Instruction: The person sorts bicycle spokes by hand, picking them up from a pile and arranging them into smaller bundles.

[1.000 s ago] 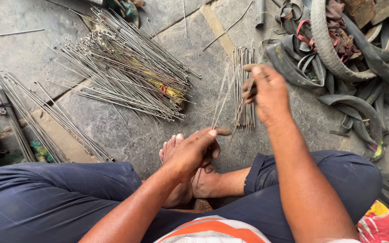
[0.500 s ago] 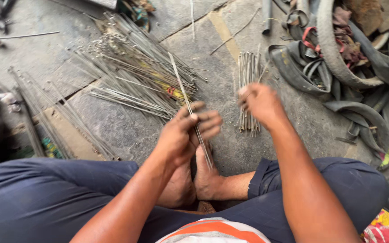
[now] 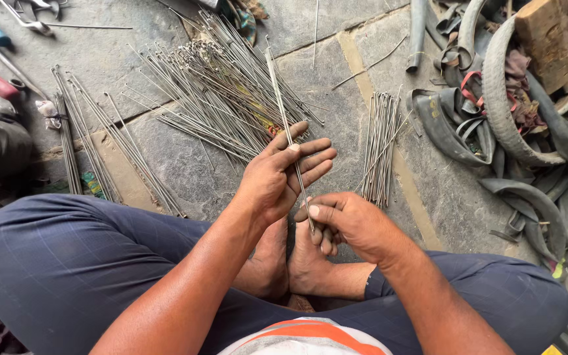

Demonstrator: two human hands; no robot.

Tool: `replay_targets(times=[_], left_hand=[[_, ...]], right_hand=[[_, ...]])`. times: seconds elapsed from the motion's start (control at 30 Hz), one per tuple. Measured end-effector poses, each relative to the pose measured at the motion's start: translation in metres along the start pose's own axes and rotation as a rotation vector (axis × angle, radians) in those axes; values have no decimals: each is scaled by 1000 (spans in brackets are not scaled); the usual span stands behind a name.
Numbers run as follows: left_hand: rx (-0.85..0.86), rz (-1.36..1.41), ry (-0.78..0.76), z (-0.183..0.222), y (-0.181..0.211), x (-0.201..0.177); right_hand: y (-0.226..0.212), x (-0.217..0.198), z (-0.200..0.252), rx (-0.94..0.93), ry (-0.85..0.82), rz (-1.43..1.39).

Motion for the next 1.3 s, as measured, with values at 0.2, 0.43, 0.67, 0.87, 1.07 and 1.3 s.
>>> replay_targets(times=[0.2,0.43,0.67,0.87,1.07,1.3], left_hand=[[-38,-53,-26,12,3,16],[-48,-81,-58,16,2,20],[-39,-119,-86,16,2,19],[25,-257,33,-2,-3,-11],[324,-1196,543,24,29,-31],[290,-1426,1135,34,191,-103]], right_hand=[[-2,10,9,-15,36,-9],[-12,15,18,-44,64,17],[-10,15,17,-55,81,-17],[-6,-1,-2,-288,110,618],[30,4,-25,-118,129,664],[26,22,-34,-344,51,1009]])
Point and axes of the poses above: each hand's wrist, its own z-axis away from the middle knuckle, its own x-axis out of the palm, y = z × x, the point moved 7 cm from there along -z, towards the middle knuckle, and after that the axes turned 15 degrees about -x, right-handed, at the moved point
